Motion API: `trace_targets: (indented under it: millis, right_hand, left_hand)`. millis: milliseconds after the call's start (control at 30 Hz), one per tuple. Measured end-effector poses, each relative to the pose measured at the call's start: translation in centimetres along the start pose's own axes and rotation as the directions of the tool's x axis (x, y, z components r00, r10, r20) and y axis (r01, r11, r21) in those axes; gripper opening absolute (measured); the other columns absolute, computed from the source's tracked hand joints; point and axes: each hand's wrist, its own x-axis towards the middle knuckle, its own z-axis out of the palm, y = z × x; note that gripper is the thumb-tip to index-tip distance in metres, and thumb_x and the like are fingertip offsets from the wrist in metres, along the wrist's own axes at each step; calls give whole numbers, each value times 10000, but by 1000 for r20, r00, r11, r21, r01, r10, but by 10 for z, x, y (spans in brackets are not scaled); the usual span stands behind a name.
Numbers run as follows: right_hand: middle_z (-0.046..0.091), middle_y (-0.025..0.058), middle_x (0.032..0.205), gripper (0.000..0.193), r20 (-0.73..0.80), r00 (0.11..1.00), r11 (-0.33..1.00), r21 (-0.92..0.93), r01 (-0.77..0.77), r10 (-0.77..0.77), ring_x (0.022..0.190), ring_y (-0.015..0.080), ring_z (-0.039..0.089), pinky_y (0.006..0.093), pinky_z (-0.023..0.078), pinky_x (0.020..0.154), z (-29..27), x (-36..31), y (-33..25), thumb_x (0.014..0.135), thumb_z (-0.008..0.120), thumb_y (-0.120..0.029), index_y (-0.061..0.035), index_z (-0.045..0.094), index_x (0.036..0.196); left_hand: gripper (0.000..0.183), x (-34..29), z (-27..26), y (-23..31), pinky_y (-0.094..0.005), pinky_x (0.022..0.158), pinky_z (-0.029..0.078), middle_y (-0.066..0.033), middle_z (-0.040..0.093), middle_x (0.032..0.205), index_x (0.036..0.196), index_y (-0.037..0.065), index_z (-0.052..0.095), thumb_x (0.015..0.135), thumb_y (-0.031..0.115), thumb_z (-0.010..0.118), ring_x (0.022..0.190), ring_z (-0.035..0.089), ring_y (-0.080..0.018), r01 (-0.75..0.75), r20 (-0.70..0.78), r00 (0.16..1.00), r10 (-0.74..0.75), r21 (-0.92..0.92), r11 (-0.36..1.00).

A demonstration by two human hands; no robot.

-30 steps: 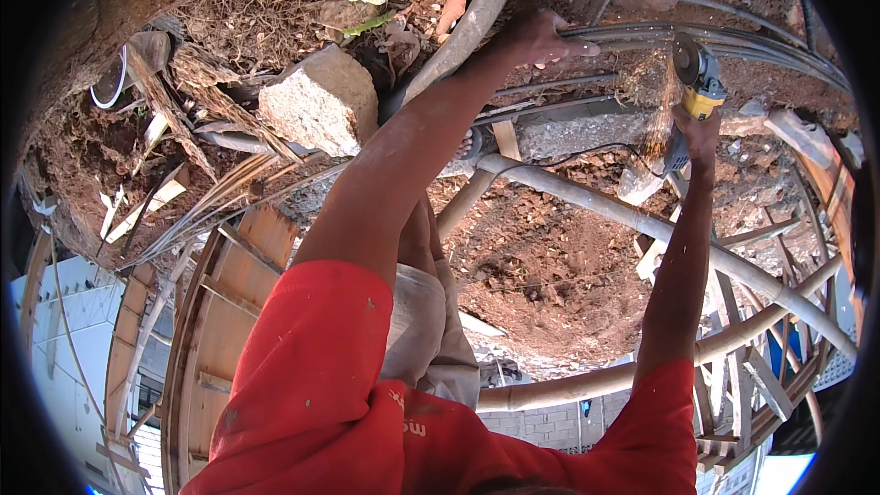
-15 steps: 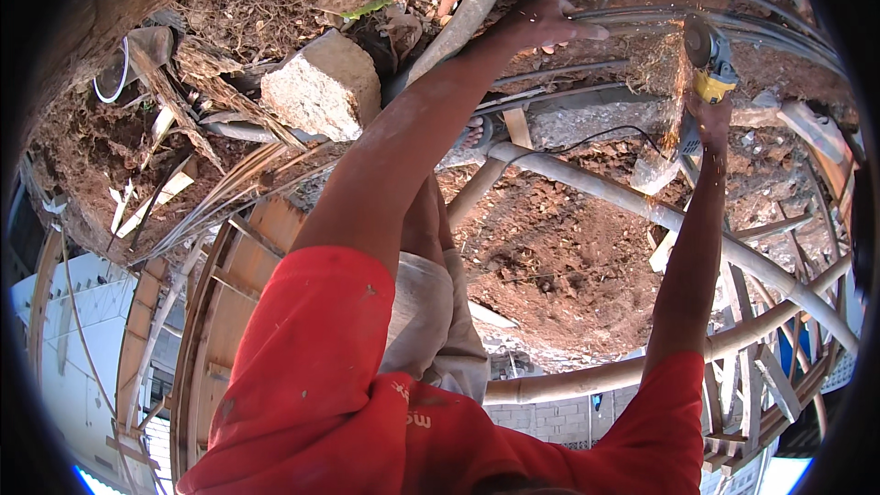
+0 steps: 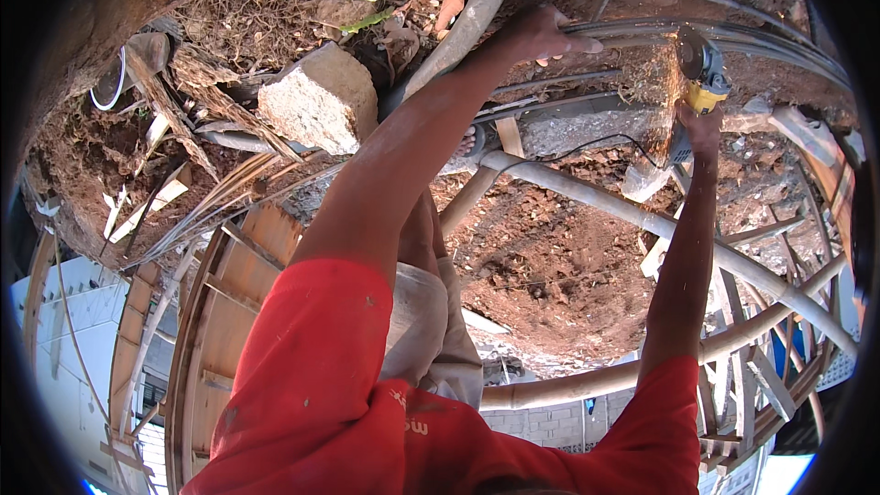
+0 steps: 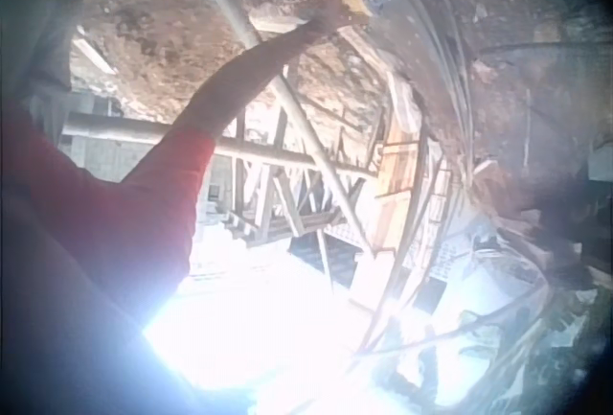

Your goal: The person uses an angle grinder to cut several metal rods on a construction site. They position the grinder, cut through the rods, and then move the cut pieces aside.

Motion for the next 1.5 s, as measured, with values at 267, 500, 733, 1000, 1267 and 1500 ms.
trace_targets:
  millis: [267, 500, 733, 1000, 1267, 1500]
  right_hand:
    - [697, 63, 1043, 419, 63, 995, 980, 188, 64, -77, 867, 176, 688, 322, 581, 763, -2, -1, 11, 833, 807, -40, -29, 607, 1202]
    - [687, 21, 893, 439, 58, 996, 998, 3, 65, -65, 754, 120, 632, 298, 521, 675, -7, 4, 12, 768, 850, -107, -29, 614, 1131]
    - [675, 16, 880, 409, 39, 998, 971, 237, 34, -44, 731, 107, 617, 275, 501, 630, -2, -8, 5, 769, 827, -92, -25, 608, 1108]
    - [673, -5, 885, 347, -13, 982, 941, 283, 185, -188, 765, 109, 639, 260, 524, 691, 6, -12, -1, 776, 848, -66, -47, 636, 1050]
    - [669, -8, 911, 336, -35, 997, 992, 106, -63, 67, 756, 101, 624, 259, 502, 661, 7, -7, -9, 780, 827, -69, -55, 629, 1051]
    - [653, 12, 889, 404, -26, 993, 990, 81, -116, 119, 709, 107, 596, 269, 485, 623, 11, -8, -19, 739, 805, -31, -42, 592, 1082]
  left_hand:
    - [1110, 7, 3, -8, -429, 936, 571, -260, 742, 1053, 1218, -97, 672, 637, 844, 779, 994, 743, -334, -25, -13, 1000, 25, 11, 1000]
    - [877, 1, 2, -3, -413, 799, 580, -162, 749, 861, 970, 2, 762, 675, 827, 770, 824, 743, -282, -57, -63, 996, 58, 19, 998]
    - [846, -1, 0, 0, -409, 798, 584, -154, 757, 842, 916, 24, 764, 684, 837, 752, 807, 744, -283, -50, -46, 998, 51, 33, 998]
    - [850, 4, 5, -8, -417, 804, 585, -163, 754, 856, 924, 32, 766, 674, 844, 751, 821, 744, -286, -64, -79, 995, 67, 35, 997]
    - [810, 5, 5, -6, -396, 769, 576, -132, 747, 812, 998, 28, 786, 718, 788, 772, 794, 742, -256, -52, -63, 997, 53, 22, 998]
    - [813, 3, 7, -6, -404, 759, 577, -121, 740, 803, 923, 22, 767, 710, 806, 765, 764, 732, -266, -46, -97, 994, 51, 49, 998]
